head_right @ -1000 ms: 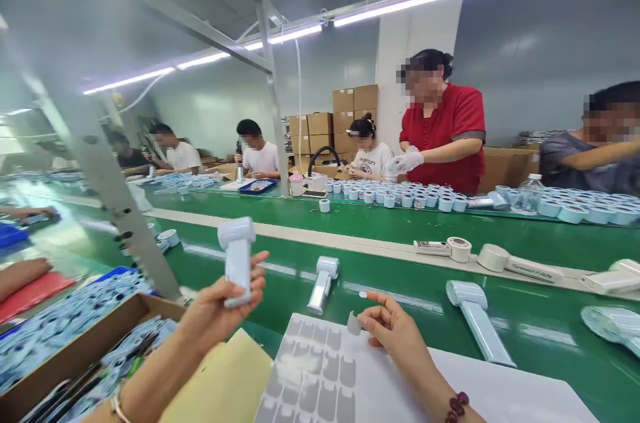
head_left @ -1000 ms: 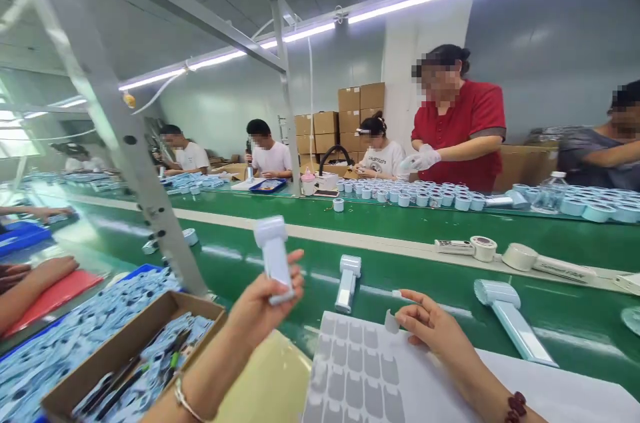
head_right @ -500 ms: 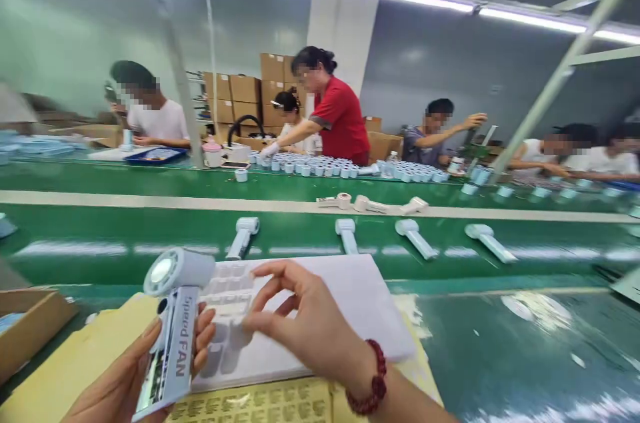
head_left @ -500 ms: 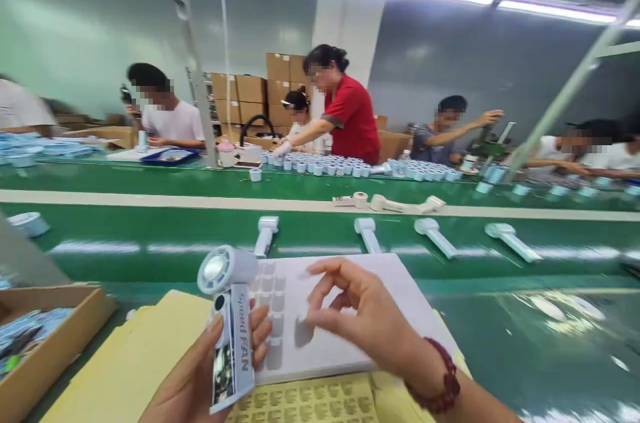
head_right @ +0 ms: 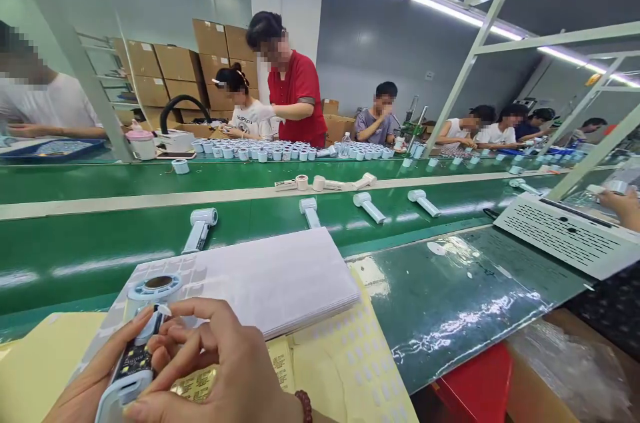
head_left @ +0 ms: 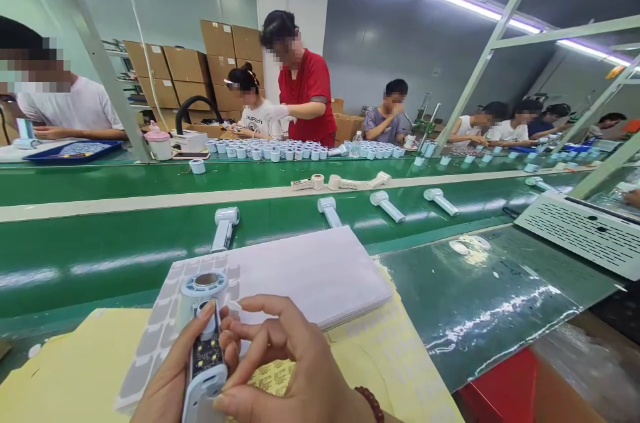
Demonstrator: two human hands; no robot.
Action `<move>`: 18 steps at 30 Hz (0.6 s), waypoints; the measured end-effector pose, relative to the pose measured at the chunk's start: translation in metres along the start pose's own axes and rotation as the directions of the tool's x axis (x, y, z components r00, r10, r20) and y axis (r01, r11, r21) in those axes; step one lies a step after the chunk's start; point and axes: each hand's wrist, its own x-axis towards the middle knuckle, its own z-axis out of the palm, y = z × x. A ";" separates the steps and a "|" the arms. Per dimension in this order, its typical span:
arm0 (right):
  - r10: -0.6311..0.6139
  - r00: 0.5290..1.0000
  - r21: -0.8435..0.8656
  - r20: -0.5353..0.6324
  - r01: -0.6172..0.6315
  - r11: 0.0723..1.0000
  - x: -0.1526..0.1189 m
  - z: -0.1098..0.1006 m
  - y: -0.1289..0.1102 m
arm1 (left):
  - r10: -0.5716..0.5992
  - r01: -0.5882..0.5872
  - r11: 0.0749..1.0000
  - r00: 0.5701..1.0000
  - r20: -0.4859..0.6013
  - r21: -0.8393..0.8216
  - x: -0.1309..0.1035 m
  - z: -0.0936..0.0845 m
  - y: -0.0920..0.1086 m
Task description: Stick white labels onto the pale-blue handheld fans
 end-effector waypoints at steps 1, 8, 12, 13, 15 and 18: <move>0.003 1.000 -0.007 -0.007 -0.003 1.000 0.001 0.001 -0.001 | 0.012 -0.012 1.000 1.000 0.003 0.004 -0.001 0.002 -0.001; 0.054 0.998 -0.053 -0.031 -0.055 0.997 0.008 0.004 -0.005 | 0.066 -0.068 0.997 0.997 0.045 0.022 0.004 0.003 0.000; 0.080 0.996 -0.072 -0.039 -0.082 0.994 0.009 0.005 -0.007 | 0.104 -0.106 0.994 0.991 0.080 0.023 0.006 0.001 -0.001; 0.088 0.995 -0.078 -0.044 -0.092 0.993 0.009 0.005 -0.008 | 0.120 -0.123 0.992 0.987 0.103 0.029 0.006 0.000 -0.001; 0.103 0.993 -0.083 -0.053 -0.107 0.991 0.009 0.005 -0.008 | 0.151 -0.158 0.987 0.976 0.160 0.038 0.007 -0.001 -0.002; 0.104 0.993 -0.067 -0.056 -0.108 0.992 0.009 0.005 -0.007 | 0.162 -0.170 0.985 0.969 0.184 0.026 0.008 -0.004 -0.002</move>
